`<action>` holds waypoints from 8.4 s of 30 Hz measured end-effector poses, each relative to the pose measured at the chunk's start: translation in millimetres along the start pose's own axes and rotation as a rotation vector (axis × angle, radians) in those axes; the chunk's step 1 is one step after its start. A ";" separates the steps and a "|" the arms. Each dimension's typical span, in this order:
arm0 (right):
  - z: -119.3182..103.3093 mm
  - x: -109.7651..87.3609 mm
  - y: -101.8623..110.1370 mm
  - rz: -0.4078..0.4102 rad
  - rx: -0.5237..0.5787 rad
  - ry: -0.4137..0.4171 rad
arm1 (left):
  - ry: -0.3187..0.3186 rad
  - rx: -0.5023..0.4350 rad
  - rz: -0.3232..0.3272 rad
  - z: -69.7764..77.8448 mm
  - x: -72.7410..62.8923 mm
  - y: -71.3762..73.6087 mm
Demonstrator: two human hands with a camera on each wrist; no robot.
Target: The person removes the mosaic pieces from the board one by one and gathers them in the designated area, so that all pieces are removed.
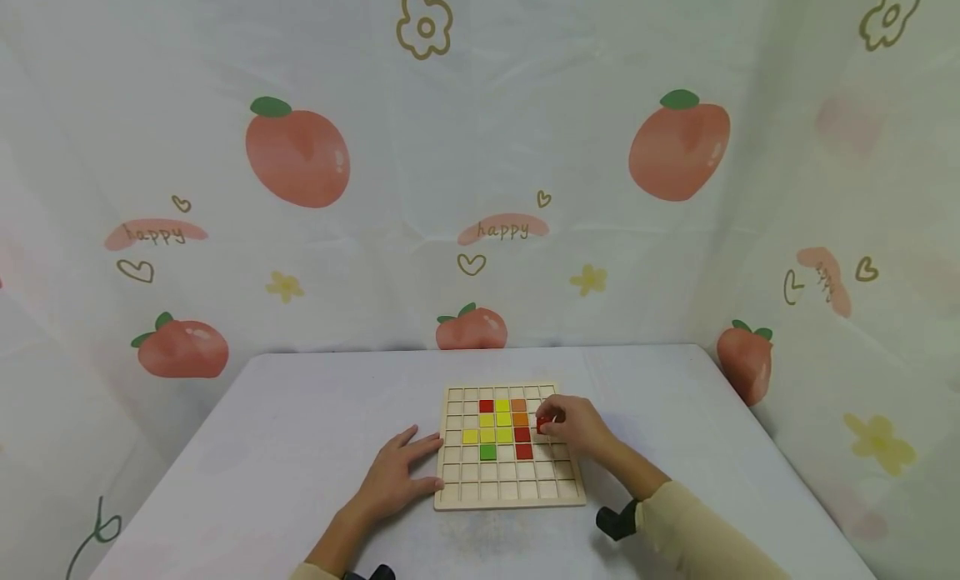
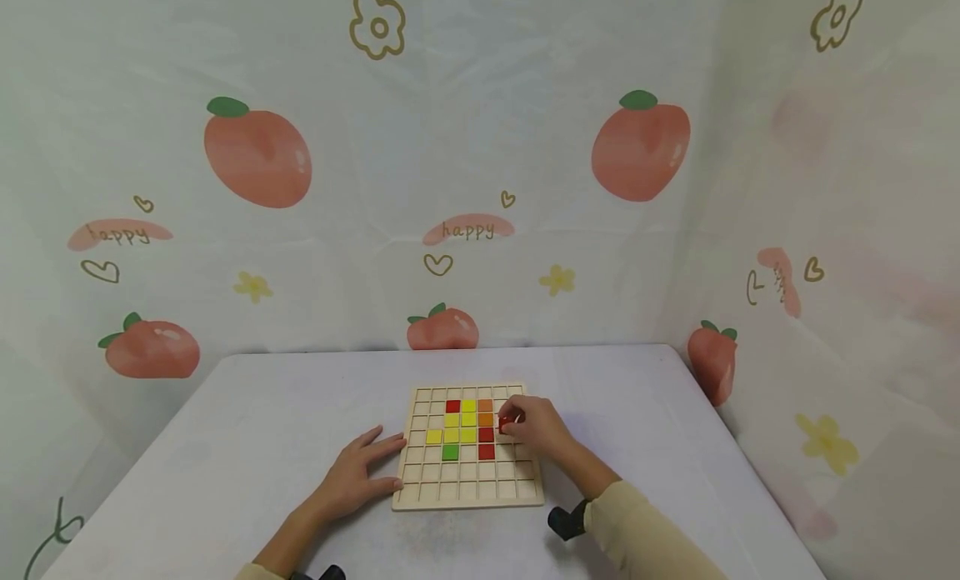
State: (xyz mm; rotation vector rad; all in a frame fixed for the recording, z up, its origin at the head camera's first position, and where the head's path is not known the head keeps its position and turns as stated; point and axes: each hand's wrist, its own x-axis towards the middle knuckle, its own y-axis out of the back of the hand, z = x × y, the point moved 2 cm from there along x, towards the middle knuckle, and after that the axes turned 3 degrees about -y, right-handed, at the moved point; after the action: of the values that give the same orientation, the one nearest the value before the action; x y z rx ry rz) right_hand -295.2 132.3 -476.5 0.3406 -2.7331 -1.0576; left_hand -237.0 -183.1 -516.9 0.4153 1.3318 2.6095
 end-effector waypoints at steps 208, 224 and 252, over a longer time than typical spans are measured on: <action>8.6 54.2 -34.6 0.071 0.014 -0.227 | -0.020 -0.007 0.029 -3.8 -1.5 -1.4; -1.8 53.5 -40.7 0.066 0.074 -0.119 | -0.045 -0.011 0.023 -2.2 -0.6 0.0; 13.0 45.7 -5.6 0.084 0.012 -0.050 | -0.027 -0.010 -0.003 -2.3 -1.7 -0.1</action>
State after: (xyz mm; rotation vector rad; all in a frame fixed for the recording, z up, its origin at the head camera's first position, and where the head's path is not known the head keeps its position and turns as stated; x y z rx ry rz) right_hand -341.5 123.8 -485.5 0.2024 -2.7713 -1.0423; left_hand -236.2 -185.2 -518.5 0.4457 1.3086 2.5977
